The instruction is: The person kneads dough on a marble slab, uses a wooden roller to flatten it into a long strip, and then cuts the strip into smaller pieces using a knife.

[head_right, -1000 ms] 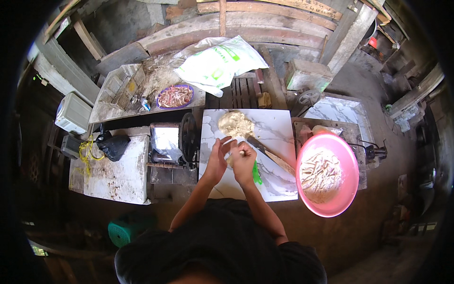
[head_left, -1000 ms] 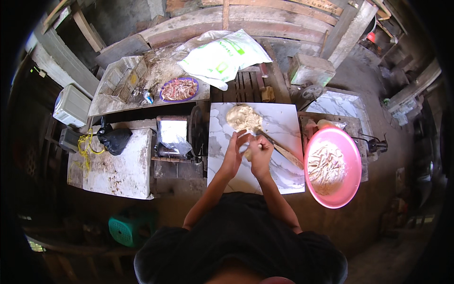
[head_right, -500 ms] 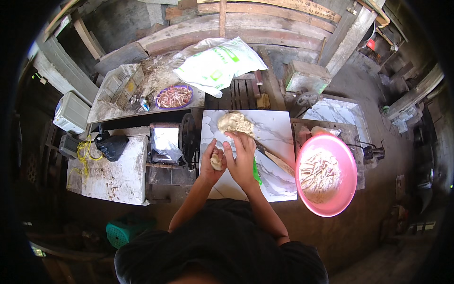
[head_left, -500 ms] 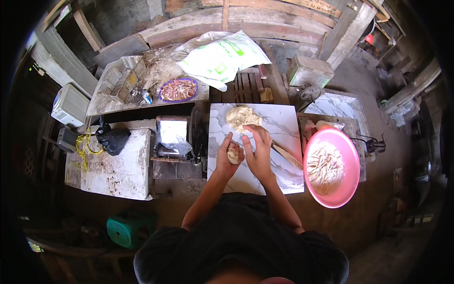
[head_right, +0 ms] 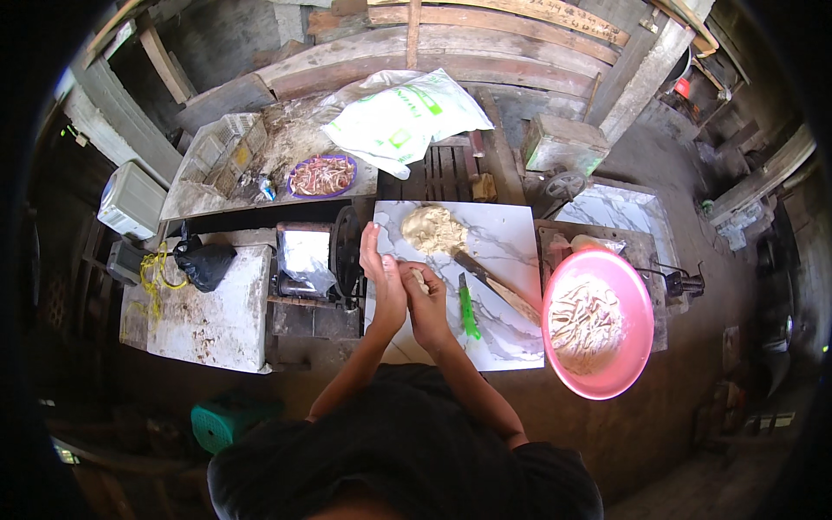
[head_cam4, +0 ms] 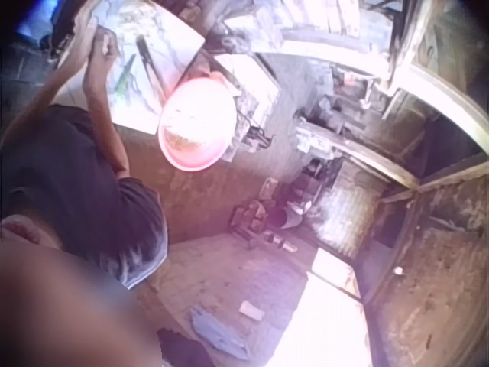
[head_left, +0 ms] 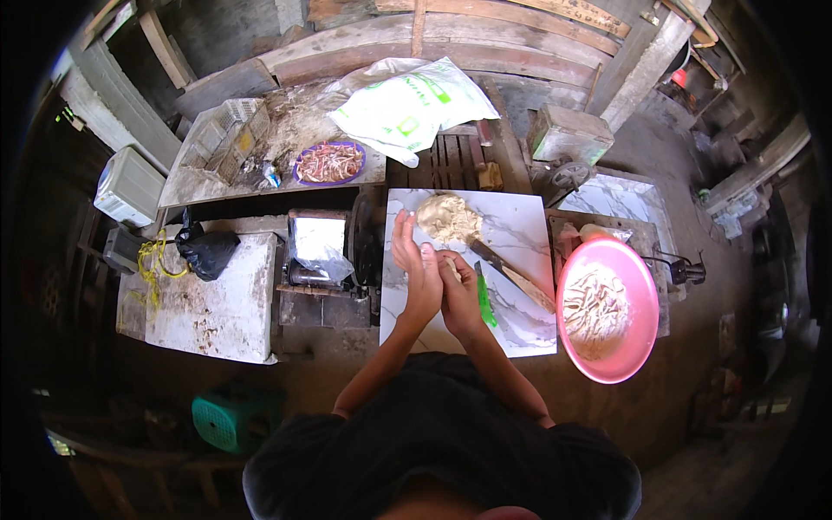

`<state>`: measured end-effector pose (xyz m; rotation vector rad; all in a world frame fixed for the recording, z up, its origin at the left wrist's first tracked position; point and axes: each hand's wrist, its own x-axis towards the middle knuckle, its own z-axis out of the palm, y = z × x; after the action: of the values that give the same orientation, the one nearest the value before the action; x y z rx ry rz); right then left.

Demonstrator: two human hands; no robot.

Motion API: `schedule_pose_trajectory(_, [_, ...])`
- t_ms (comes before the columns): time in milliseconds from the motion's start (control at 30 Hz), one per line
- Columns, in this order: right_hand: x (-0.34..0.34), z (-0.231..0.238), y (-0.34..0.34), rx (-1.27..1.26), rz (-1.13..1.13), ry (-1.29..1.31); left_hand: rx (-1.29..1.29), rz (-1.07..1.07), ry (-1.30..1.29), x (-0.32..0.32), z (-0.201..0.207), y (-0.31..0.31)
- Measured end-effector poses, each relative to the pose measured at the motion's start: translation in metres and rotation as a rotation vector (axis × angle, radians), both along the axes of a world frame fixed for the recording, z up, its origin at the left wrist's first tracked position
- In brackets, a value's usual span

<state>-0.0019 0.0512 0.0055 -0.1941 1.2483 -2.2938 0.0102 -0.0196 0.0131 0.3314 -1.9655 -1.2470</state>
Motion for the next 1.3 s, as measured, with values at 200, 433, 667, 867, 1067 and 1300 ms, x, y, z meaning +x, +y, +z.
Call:
schedule_pose_trajectory(200, [-0.019, 0.002, 0.01, -0.213, -0.045, -0.246, 0.518, -0.15, -0.016, 0.009, 0.0, -0.008])
schedule_pose_trajectory(433, [-0.025, 0.011, 0.018, -0.134, 0.005, -0.115, 1.403, -0.587, -0.136, 0.008, 0.005, 0.005])
schedule_pose_trajectory(667, [-0.009, 0.016, 0.017, 0.404, 0.006, 0.675, 1.394, -0.567, -0.054, 0.011, -0.02, 0.008])
schedule_pose_trajectory(867, [-0.005, 0.017, 0.019, 0.169, -0.234, 0.587, 1.479, -0.442, -0.122, 0.01, -0.022, 0.009])
schedule_pose_trajectory(1067, [-0.006, 0.006, 0.032, 0.383, -0.184, 0.533, 1.444, -0.468, -0.158, 0.016, -0.022, 0.004])
schedule_pose_trajectory(1300, [0.006, 0.004, 0.027, 0.355, -0.118, 0.388, 1.485, -0.564, -0.021, 0.015, -0.004, 0.007])
